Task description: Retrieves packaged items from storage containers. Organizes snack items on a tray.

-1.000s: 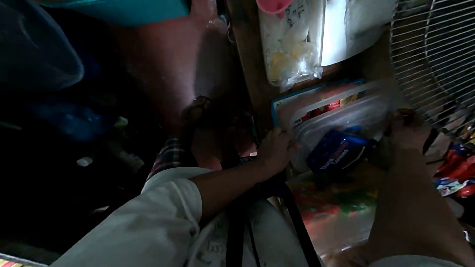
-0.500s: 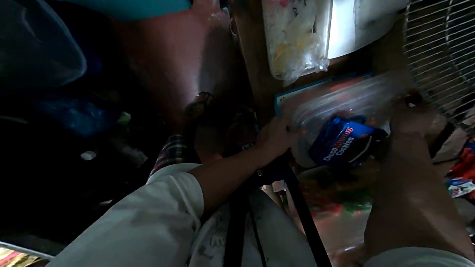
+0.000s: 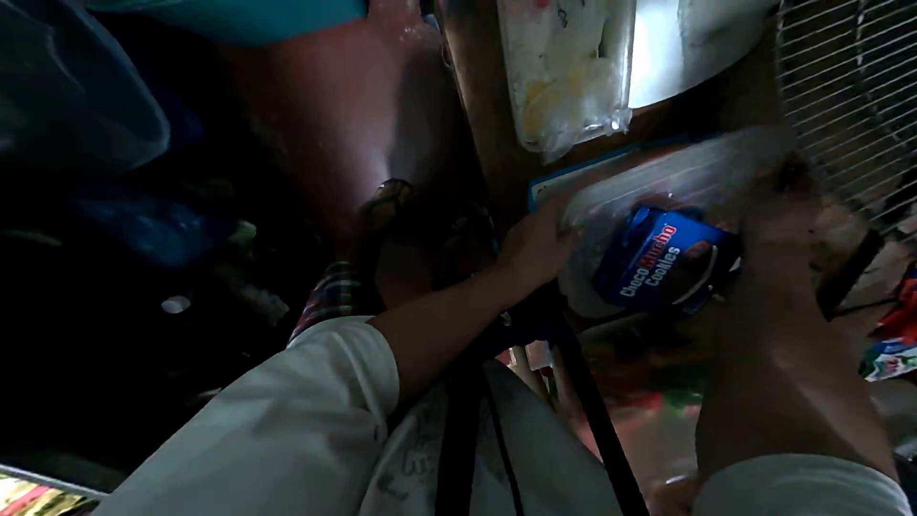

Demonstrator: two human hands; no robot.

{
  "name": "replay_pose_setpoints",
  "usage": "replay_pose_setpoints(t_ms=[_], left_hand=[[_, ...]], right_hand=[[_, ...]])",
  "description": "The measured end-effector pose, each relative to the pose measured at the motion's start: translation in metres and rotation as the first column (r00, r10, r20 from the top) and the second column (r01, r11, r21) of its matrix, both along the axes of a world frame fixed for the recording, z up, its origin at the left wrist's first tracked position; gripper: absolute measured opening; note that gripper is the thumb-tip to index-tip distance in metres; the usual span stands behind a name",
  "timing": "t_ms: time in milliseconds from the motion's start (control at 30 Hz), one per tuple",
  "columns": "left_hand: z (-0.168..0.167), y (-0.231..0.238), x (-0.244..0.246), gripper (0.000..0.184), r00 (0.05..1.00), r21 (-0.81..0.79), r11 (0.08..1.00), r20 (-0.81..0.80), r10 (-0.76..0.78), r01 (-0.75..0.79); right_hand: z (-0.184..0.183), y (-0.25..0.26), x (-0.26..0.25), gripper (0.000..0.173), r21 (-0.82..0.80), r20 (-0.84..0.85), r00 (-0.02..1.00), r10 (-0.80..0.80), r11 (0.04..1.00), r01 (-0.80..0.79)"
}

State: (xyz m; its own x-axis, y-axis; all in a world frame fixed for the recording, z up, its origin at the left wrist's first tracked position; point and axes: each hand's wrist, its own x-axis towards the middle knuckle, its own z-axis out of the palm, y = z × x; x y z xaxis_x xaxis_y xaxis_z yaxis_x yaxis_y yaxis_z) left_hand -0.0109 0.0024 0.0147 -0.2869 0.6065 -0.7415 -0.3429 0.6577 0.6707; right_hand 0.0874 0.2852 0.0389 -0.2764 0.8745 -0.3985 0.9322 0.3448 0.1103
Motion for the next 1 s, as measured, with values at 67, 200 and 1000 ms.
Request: replay_pose_setpoints(t_ms=[67,200,1000], left_hand=[[-0.005,-0.001,0.004,0.053,1.000,0.003,1.000,0.002,0.005,-0.005],[-0.014,-0.002,0.003,0.063,0.997,0.050,0.999,0.080,0.012,-0.016],[-0.024,-0.003,-0.013,0.072,0.970,0.074,0.992,0.213,-0.119,0.106]], right_hand=[[-0.007,0.004,0.009,0.060,0.009,-0.049,0.999,-0.013,1.000,0.013],[-0.010,0.008,0.012,0.060,0.050,-0.051,0.997,-0.050,0.997,0.053],[-0.009,-0.233,0.039,0.055,0.442,-0.703,0.709,0.058,0.817,0.371]])
